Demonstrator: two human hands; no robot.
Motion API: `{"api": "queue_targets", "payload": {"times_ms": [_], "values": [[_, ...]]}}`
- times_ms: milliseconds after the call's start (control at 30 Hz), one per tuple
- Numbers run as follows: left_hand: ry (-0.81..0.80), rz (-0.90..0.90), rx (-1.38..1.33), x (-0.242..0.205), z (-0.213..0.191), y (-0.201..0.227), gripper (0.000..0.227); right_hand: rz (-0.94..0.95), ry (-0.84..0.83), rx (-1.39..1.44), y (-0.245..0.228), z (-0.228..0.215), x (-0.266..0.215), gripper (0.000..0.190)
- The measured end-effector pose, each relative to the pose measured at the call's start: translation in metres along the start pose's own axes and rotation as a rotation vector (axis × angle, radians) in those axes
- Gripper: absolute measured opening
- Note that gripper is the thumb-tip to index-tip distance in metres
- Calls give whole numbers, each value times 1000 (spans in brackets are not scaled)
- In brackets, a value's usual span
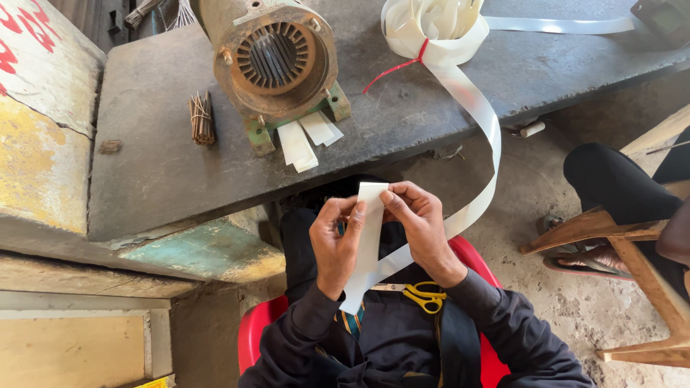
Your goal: The person sits on a red chair and repeatedly measures, folds, and cuts a white plastic tape into small rectangular pieces using yellow-handled scissors. The cut pieces are placed on a metal workbench next to a motor component.
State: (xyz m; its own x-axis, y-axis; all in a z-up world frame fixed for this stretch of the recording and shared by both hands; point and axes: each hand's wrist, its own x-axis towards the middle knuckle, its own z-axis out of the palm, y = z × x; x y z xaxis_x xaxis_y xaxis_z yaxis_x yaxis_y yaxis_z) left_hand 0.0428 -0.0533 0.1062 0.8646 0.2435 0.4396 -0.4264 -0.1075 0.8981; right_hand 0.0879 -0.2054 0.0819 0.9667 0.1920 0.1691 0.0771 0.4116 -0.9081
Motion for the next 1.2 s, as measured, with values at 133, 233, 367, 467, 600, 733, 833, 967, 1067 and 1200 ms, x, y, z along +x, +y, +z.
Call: {"api": "queue_targets", "payload": {"times_ms": [133, 233, 367, 467, 600, 733, 833, 967, 1067, 1200], "values": [[-29, -34, 2, 10, 0, 7, 20, -13, 6, 6, -1, 0, 0, 21], [-39, -15, -23, 16, 3, 9, 18, -19, 18, 5, -5, 2, 3, 21], [-26, 13, -13, 21, 12, 7, 16, -28, 67, 18, -14, 3, 6, 21], [-22, 0, 26, 28, 18, 7, 16, -45, 100, -1, -20, 1, 13, 21], [-24, -1, 128, 43, 21, 5, 18, -139, 109, -32, -19, -4, 26, 21], [-23, 23, 61, 54, 23, 8, 26, -141, 146, -84, -16, -8, 37, 21], [0, 37, 159, 55, 22, 7, 21, -132, 143, -85, -11, -11, 37, 21], [-18, 121, 292, 59, 20, 7, 19, -138, 138, -42, -12, -12, 40, 22], [-51, 87, 250, 64, 21, 7, 20, -153, 143, -4, -14, -12, 43, 23], [-96, 12, 195, 66, 24, 7, 21, -126, 152, 42, -17, -12, 44, 24]]}}
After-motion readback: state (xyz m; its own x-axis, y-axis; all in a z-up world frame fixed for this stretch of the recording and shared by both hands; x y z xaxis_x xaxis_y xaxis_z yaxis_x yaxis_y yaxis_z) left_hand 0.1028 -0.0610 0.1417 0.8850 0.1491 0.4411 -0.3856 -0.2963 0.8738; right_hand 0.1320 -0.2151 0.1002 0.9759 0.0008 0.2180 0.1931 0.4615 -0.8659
